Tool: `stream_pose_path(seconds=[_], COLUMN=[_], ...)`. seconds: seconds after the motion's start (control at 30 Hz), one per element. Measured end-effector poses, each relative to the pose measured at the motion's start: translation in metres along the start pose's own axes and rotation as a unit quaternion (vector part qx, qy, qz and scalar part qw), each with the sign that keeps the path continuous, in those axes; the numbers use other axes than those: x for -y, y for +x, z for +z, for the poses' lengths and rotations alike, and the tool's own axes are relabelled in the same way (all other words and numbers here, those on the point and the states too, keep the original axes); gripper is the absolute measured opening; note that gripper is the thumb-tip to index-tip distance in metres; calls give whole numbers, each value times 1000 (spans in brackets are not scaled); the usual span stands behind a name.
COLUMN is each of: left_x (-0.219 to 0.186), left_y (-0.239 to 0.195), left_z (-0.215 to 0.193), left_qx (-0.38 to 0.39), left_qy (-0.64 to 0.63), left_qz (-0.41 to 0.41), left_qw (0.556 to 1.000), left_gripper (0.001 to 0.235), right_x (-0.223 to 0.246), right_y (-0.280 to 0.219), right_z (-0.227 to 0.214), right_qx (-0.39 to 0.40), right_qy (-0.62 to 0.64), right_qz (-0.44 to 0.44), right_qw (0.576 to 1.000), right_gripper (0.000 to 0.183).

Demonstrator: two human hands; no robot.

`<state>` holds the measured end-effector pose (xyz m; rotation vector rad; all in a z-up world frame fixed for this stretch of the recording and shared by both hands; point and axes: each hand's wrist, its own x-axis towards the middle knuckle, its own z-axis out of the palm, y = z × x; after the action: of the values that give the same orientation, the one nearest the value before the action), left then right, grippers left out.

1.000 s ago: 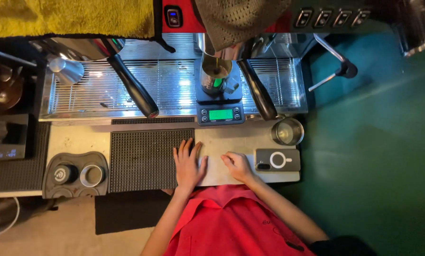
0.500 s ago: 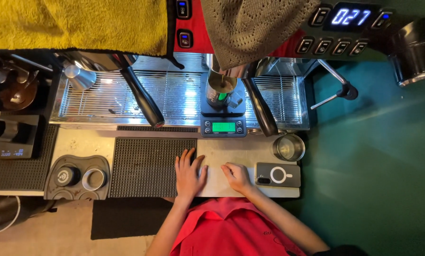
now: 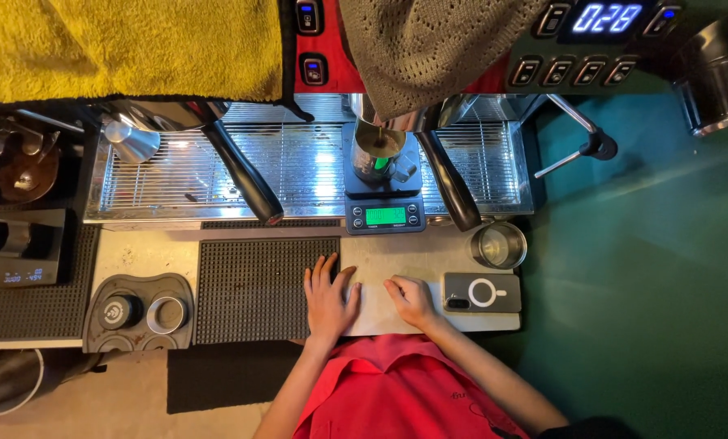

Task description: The person prepares espresso by cleaning a portafilter, weighing and adding coffee grounds, tamping the grounds, and inserting the portafilter into the espresso machine. The process is repeated multiple times.

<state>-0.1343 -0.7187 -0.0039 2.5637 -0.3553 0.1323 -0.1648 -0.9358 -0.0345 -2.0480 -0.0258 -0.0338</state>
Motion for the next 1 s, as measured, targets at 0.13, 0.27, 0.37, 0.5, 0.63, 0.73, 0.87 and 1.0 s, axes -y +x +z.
stream_pose_path(seconds=[0.13,0.27,0.37,0.5,0.63,0.73,0.87,1.0], left_x=[0,0,-2,-2,0,-3,-2,-4], left_y=[-1,0,1,0,0,0,0,0], left_z=[2,3,0,1,2,-2,0,-1], left_qx=[-1,-1,6,7,3,0,-3,0], left_qy=[5,9,6,7,12,5,14,12], left_qz=[-2,-4,-9,-8,-5,-6,0,-5], left_qw=[1000,1000,1000,1000,1000,1000,1000,1000], left_gripper=[30,30,29,29,29,28,28,28], right_x=[1,2,4,4,11,10,12,13], right_y=[1,1,1,1,1,2,3,2], right_z=[0,-2,-2,-2,-5,-4,-6,-7], right_qx=[-3,-2,-3,2,6,3,8,7], right_qy=[-2,-4,-10,2,-6,2,2,8], right_qz=[-4,-4,-5,-10,-16,-7,-14,-15], right_qw=[1000,1000,1000,1000,1000,1000,1000,1000], right_gripper=[43,43,44,45,44,46,45,46])
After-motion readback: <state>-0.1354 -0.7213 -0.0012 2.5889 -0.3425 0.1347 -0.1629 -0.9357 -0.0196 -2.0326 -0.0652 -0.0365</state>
